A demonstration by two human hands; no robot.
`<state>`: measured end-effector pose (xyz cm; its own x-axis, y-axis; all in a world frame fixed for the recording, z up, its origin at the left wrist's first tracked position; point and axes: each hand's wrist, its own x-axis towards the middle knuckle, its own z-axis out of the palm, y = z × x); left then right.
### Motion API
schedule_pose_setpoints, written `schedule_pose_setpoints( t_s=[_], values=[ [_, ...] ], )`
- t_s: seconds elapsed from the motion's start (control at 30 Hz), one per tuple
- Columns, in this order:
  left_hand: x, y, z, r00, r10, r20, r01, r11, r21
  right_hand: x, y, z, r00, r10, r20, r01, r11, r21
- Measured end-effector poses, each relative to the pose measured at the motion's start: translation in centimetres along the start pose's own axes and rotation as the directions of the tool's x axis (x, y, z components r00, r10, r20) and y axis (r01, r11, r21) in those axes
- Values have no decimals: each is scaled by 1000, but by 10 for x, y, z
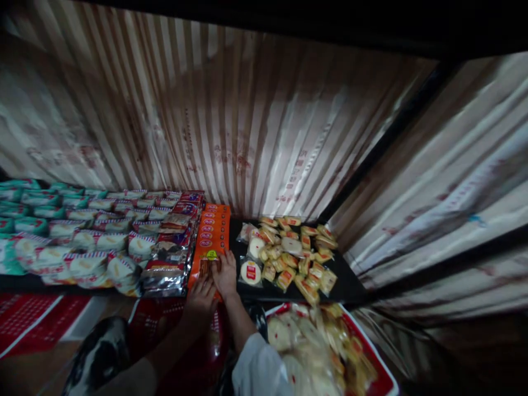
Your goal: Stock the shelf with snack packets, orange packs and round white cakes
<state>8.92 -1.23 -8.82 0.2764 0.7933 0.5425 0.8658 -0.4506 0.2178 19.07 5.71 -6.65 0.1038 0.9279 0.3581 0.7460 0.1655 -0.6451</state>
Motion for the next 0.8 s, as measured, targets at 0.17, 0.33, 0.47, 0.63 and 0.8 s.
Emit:
schedule_pose_setpoints(
  t_s=[0.17,0.33,0.47,0.63,0.8],
  values=[
    [4,5,-21,997,-12,81,13,1000,-15,-4,-7,-13,996,-79,-50,81,995,50],
    [5,5,-29,997,4,76,-7,999,32,-35,-26,-38,985,-33,-172,57,989,136],
    [-1,4,-34,996,61,71,-62,998,16,-94,-44,-53,979,-80,-188,118,973,197],
    [-35,5,-60,965,118,233,-84,985,-150,-173,-47,-43,998,-19,-55,28,985,170],
    [-99,-5,-78,795,-29,606,225,942,-250,-204,-37,-15,958,77,275,-95,994,55]
  ],
)
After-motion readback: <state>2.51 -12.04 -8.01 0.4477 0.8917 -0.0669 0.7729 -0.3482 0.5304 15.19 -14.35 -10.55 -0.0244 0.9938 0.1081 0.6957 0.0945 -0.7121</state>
